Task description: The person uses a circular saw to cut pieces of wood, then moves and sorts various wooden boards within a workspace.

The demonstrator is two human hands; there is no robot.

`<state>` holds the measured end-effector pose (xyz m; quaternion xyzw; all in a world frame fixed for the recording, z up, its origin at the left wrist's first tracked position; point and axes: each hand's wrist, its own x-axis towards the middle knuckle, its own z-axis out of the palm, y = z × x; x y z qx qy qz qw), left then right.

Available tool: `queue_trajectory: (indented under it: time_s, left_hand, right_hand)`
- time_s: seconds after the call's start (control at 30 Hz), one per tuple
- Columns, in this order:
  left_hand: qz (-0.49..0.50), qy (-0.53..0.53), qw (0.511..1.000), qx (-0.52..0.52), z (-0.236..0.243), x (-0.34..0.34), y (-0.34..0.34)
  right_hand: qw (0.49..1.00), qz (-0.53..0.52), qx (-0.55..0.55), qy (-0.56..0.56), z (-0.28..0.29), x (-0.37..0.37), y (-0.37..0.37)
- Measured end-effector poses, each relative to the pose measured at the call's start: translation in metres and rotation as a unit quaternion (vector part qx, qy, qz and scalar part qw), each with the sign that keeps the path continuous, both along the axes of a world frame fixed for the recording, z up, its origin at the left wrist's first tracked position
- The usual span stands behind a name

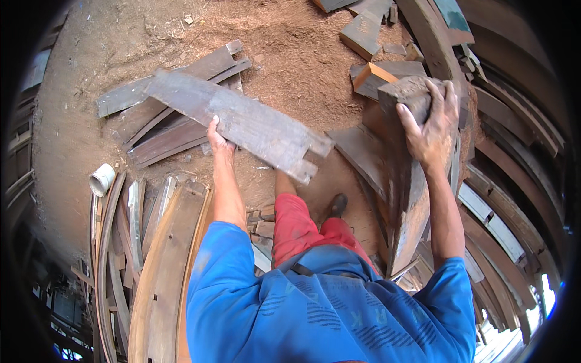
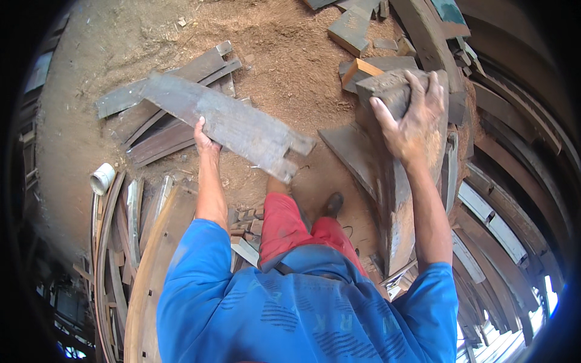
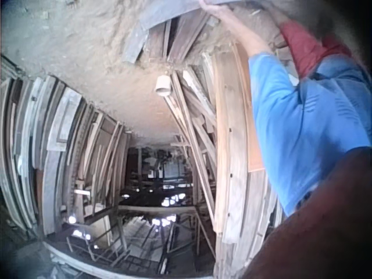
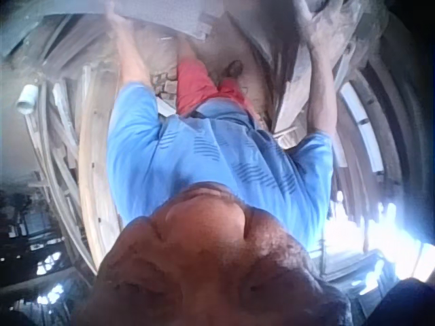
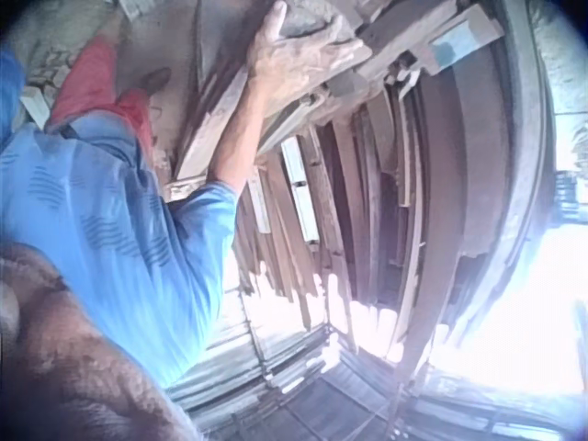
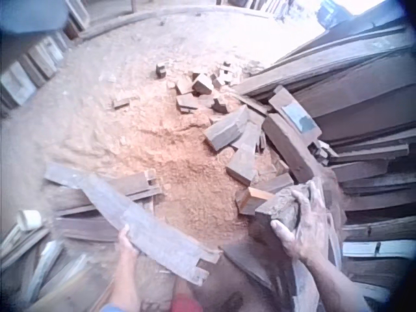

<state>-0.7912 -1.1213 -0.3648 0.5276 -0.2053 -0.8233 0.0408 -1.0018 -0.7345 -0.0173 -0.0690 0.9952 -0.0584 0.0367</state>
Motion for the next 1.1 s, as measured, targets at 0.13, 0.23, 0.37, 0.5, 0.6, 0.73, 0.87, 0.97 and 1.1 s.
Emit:
queue_trajectory:
  time_s: [0.13,0.23,0.37,0.5,0.6,0.73,0.87,0.97,1.1]
  left_hand:
    - [-0.069,-0.064,0.996,0.009,0.068,0.01,0.015]
    - [-0.087,-0.043,0.995,0.025,0.097,0.019,0.042]
    - [-0.071,-0.027,0.996,0.054,0.1,0.042,0.098]
    - [-0.04,-0.046,0.996,0.065,0.079,0.067,0.156]
    - [-0.018,-0.018,0.997,0.074,0.067,0.093,0.191]
    - [-0.024,-0.044,0.996,0.074,0.097,0.1,0.206]
    - [-0.036,-0.077,0.995,0.048,0.088,0.107,0.209]
    - [-0.059,-0.095,0.994,0.005,0.088,0.107,0.203]
    - [-0.081,-0.129,0.987,-0.053,0.093,0.105,0.198]
  right_hand:
    - [1.0,0.0,0.002,0.025,-0.01,0.009,0.011]
    - [0.999,-0.01,-0.004,0.034,-0.011,0.006,0.008]
    - [0.999,-0.008,-0.005,0.043,-0.013,0.008,0.01]
    - [0.999,-0.013,0.004,0.043,-0.012,0.007,0.01]
    - [0.999,-0.012,-0.001,0.049,-0.012,0.008,0.008]
    - [0.999,-0.007,0.005,0.048,-0.012,0.006,0.01]
    - [0.999,-0.002,0.001,0.053,-0.014,0.006,0.011]
    - [0.998,0.002,-0.006,0.059,-0.015,0.006,0.012]
    - [0.998,-0.011,-0.004,0.055,-0.016,0.008,0.013]
